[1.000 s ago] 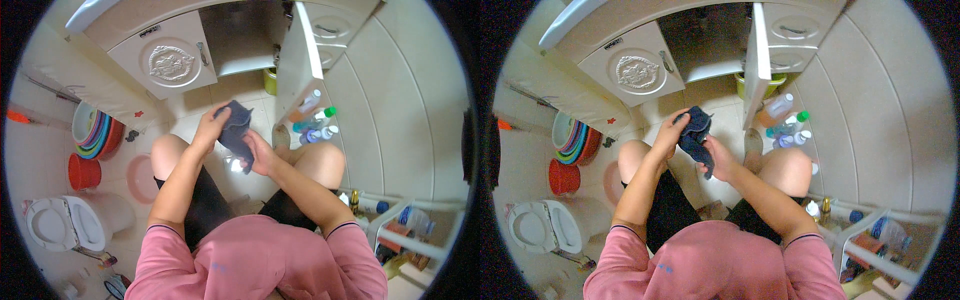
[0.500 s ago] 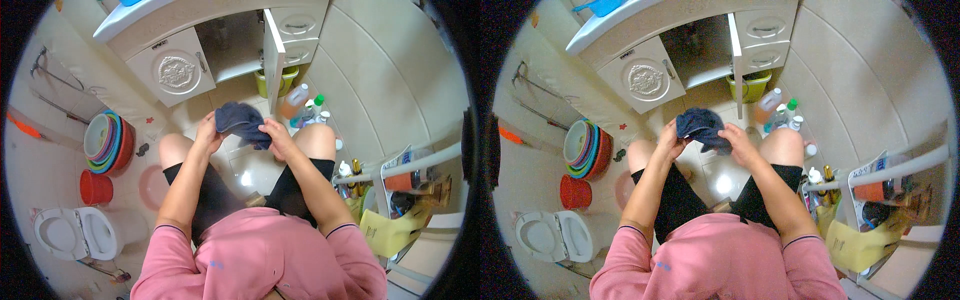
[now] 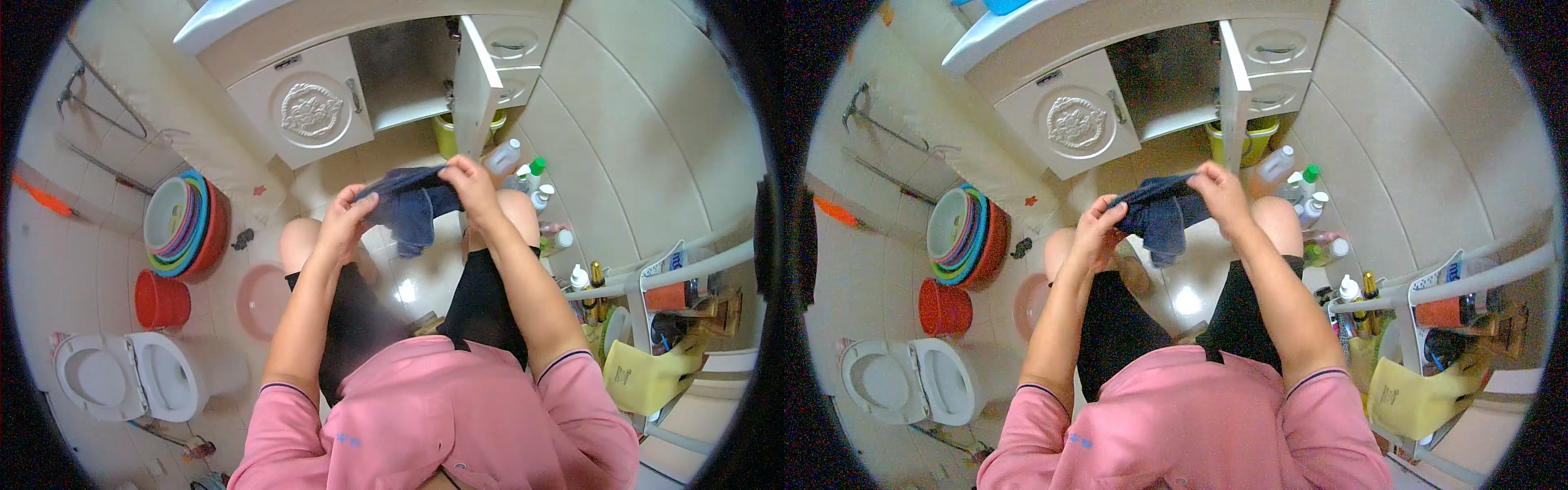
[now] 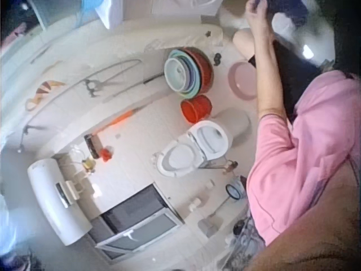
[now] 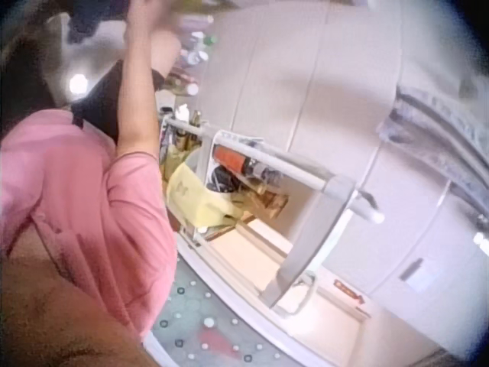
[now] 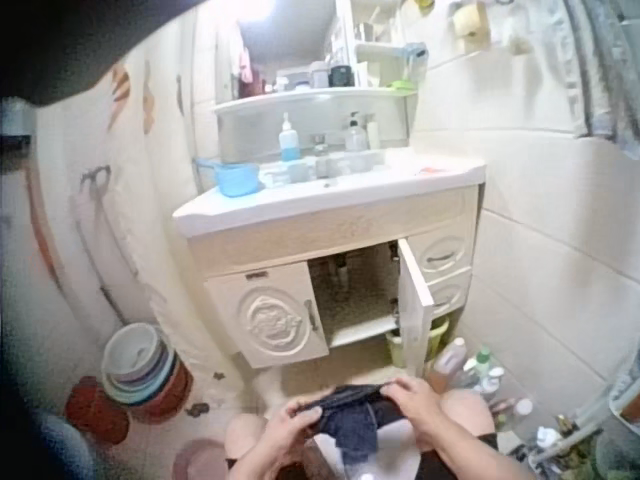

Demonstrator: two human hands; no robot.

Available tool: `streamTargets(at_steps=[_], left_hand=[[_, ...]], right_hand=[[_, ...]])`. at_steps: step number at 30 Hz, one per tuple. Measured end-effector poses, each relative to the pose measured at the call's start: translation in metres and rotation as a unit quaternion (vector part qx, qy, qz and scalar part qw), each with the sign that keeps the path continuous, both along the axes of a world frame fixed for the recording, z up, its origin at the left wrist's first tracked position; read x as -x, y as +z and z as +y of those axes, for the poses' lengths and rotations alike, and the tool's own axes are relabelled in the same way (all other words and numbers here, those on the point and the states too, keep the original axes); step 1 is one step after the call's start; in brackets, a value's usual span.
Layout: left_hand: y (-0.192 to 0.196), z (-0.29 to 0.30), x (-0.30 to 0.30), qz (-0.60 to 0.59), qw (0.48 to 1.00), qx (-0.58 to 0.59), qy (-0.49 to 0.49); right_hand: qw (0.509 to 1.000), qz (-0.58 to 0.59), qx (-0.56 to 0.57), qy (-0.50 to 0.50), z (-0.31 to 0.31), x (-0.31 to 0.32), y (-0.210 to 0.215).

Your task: The person wipes the interior and exterior surfaces of a bathroom cabinet with a cloth, then opens a drawer to clean the inside and the various toiletries contained within.

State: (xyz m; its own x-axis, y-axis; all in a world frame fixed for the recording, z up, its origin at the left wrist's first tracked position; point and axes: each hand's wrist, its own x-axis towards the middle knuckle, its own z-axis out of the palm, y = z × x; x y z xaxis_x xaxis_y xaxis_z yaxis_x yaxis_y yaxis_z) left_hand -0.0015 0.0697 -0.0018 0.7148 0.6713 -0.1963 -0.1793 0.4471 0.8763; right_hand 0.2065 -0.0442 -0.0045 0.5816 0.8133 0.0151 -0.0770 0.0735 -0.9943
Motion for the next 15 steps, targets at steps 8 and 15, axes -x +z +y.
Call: streamTargets(at_steps=[8,15], left_hand=[[-0.012,0.015,0.005,-0.023,0.998,0.038,0.044],[-0.022,0.019,0.015,0.235,0.893,-0.347,-0.166]], right_hand=[[0.99,0.106,-0.07,0.055,0.036,0.008,0.026],[0.983,0.163,-0.025,0.085,0.054,0.006,0.039]])
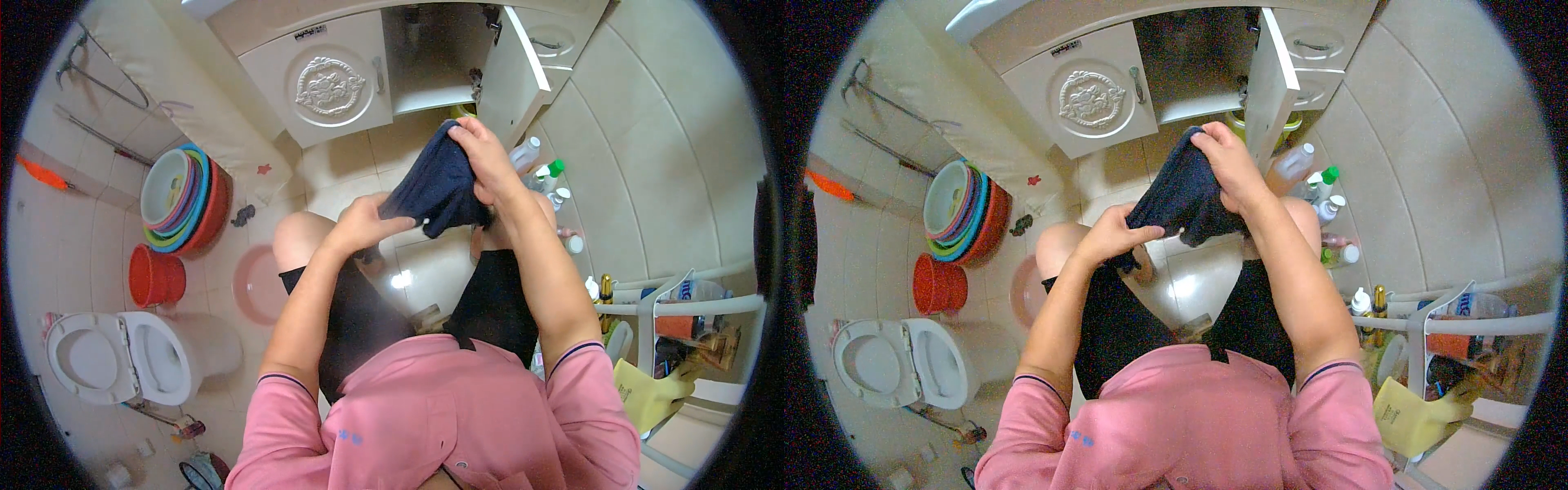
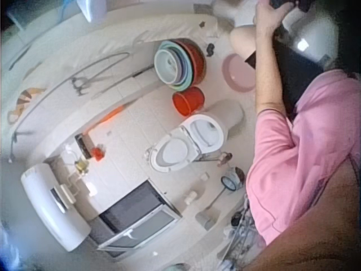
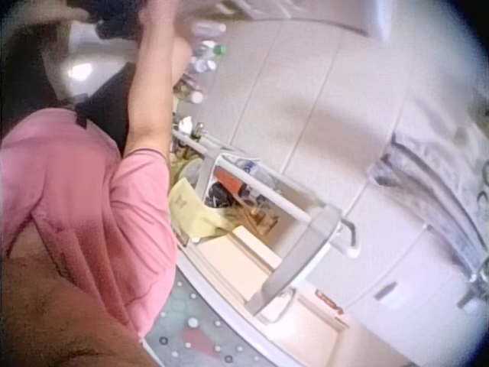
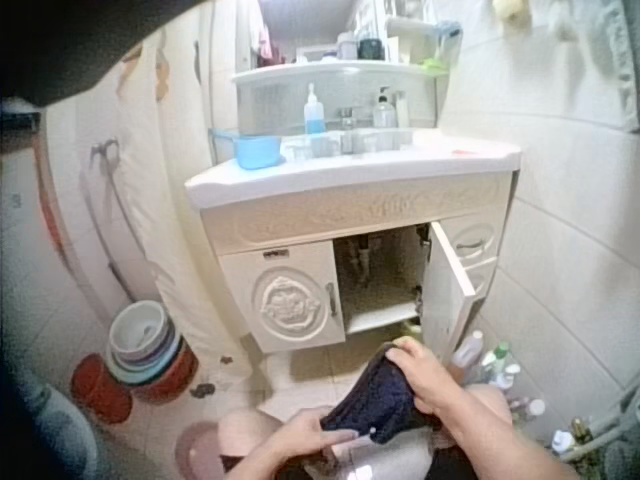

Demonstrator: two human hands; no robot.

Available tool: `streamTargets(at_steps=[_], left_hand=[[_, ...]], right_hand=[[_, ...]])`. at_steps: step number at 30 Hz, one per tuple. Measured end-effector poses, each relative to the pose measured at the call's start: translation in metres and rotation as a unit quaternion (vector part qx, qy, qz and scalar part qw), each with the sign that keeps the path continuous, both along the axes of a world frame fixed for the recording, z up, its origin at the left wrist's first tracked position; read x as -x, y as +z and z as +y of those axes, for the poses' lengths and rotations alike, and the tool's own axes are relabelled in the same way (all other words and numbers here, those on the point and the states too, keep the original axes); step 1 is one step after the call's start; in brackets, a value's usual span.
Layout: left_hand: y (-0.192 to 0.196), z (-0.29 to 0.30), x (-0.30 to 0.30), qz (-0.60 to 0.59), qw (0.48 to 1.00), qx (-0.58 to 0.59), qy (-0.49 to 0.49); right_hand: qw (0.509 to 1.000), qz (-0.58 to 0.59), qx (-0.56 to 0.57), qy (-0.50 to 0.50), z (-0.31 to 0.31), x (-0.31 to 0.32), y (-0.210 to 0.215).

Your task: The person wipes the interior and exterior surfaces of a bathroom cabinet with a cloth, then opens a drawer to clean the inside and the various toiletries contained within.

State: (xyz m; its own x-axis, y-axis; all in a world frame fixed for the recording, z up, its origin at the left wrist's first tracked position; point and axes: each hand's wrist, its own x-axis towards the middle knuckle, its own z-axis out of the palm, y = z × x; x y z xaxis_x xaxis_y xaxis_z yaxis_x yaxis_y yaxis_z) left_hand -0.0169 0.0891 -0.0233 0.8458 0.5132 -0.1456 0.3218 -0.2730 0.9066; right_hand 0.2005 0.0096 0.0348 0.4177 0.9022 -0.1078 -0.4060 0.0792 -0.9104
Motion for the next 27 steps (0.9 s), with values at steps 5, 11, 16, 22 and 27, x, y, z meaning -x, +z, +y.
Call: streamTargets(at_steps=[5,11,16,22,27], left_hand=[[0.031,0.001,-0.01,-0.071,0.976,0.183,0.097],[0.047,0.026,-0.041,-0.145,0.968,-0.114,0.17],[0.014,0.023,-0.032,-0.168,0.937,0.047,0.304],[0.012,-0.004,-0.017,-0.209,0.918,0.278,0.188],[0.031,0.02,-0.01,-0.307,0.875,0.287,0.239]], right_hand=[[0.996,0.011,0.057,0.074,-0.007,-0.013,0.016],[0.933,0.156,0.095,0.312,-0.03,0.003,0.006],[0.937,0.288,0.008,0.195,-0.027,0.012,-0.01],[0.977,0.163,0.05,0.128,-0.027,0.01,0.0],[0.959,-0.188,0.209,0.022,-0.037,-0.04,-0.003]])
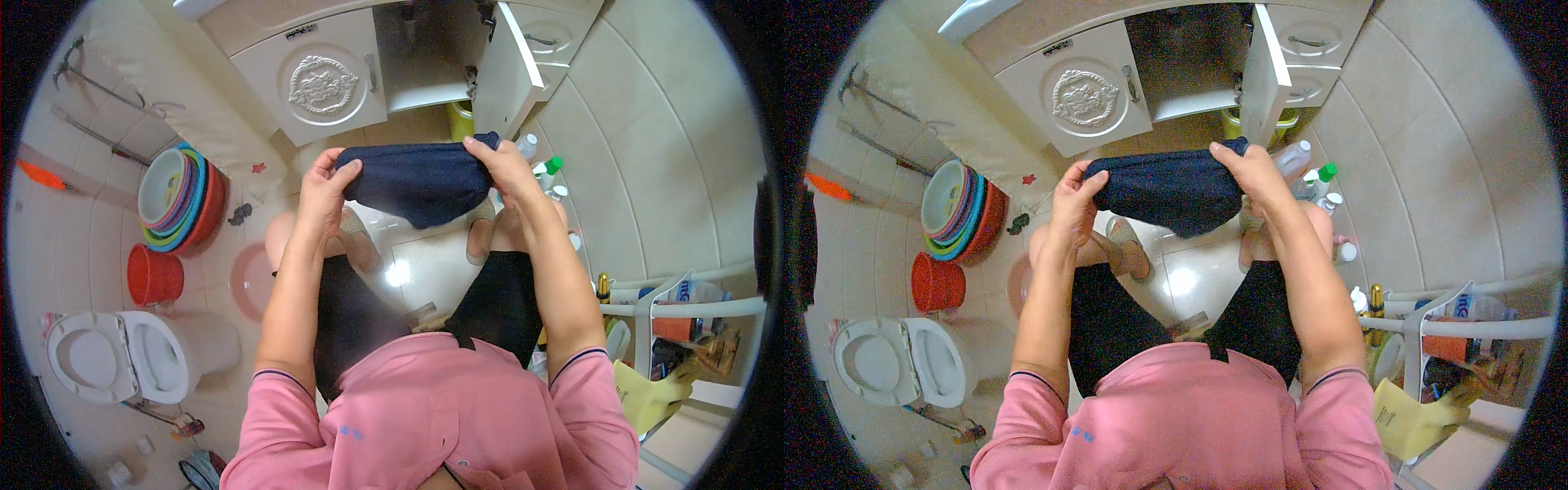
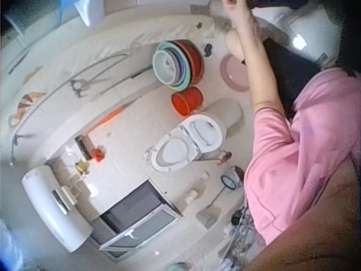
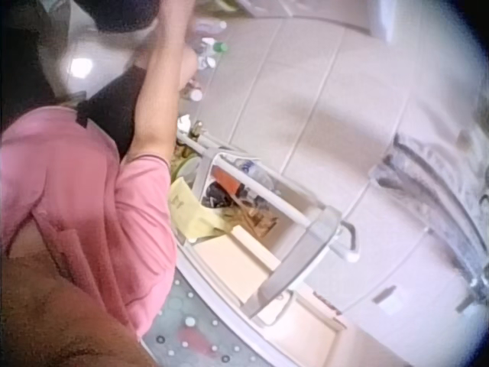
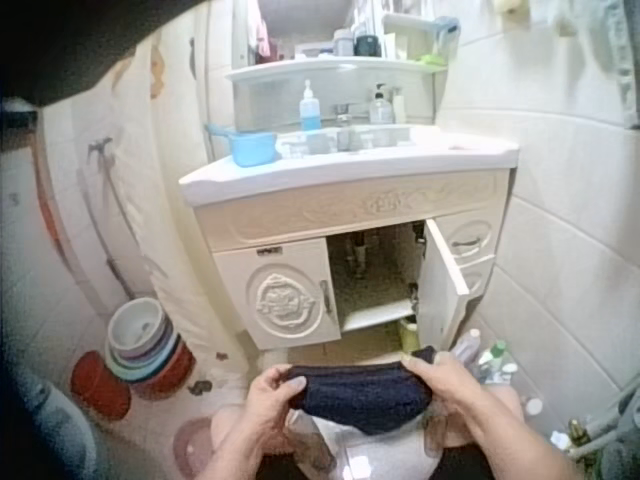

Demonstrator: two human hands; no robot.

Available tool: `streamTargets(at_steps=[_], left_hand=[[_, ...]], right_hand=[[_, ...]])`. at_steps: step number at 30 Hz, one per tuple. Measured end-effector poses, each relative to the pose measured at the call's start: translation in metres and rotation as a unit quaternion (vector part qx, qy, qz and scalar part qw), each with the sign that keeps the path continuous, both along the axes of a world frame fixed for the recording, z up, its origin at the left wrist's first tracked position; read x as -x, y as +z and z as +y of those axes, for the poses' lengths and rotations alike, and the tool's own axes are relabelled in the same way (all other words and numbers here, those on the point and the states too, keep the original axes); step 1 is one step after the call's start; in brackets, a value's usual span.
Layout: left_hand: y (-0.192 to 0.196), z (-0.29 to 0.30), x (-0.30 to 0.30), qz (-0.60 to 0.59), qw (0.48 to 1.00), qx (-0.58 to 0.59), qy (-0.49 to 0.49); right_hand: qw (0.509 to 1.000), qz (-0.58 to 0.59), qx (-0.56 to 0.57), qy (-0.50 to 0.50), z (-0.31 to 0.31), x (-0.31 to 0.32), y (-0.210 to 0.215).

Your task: The person wipes the interior and exterior surfaces of a bathroom cabinet with a cloth, then opens a drawer to clean the inside and the various toiletries contained within.

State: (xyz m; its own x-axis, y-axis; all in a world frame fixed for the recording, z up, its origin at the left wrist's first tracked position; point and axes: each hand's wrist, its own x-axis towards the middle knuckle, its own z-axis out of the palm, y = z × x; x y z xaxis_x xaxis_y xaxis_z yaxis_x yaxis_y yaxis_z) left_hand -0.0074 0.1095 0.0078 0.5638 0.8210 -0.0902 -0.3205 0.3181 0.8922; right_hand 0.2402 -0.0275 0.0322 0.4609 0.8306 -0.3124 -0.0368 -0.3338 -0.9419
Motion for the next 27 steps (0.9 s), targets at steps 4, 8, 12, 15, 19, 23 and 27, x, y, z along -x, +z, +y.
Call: streamTargets(at_steps=[4,8,12,15,19,23,27], left_hand=[[0.002,0.006,0.005,0.064,0.994,-0.087,-0.013],[0.001,0.021,0.019,0.222,0.934,-0.282,0.005],[0.007,0.024,0.023,0.258,0.831,-0.483,0.102],[0.019,0.019,0.02,0.325,0.869,-0.37,0.045],[0.026,0.025,0.019,0.25,0.898,-0.356,0.073],[0.06,0.019,0.008,0.043,0.985,-0.157,0.056],[-0.006,0.041,0.006,0.164,0.982,-0.064,0.066]], right_hand=[[0.998,-0.015,-0.014,0.063,-0.009,-0.014,0.011],[0.994,-0.004,-0.048,0.096,-0.019,-0.017,0.023],[0.988,-0.059,0.021,0.144,-0.027,-0.023,0.028],[0.986,-0.112,0.019,0.122,-0.026,-0.031,0.012],[0.992,-0.093,-0.027,0.078,-0.019,-0.022,0.018],[0.931,0.251,-0.258,0.055,-0.02,-0.008,0.043],[0.957,0.204,-0.198,0.052,-0.005,0.053,-0.017]])
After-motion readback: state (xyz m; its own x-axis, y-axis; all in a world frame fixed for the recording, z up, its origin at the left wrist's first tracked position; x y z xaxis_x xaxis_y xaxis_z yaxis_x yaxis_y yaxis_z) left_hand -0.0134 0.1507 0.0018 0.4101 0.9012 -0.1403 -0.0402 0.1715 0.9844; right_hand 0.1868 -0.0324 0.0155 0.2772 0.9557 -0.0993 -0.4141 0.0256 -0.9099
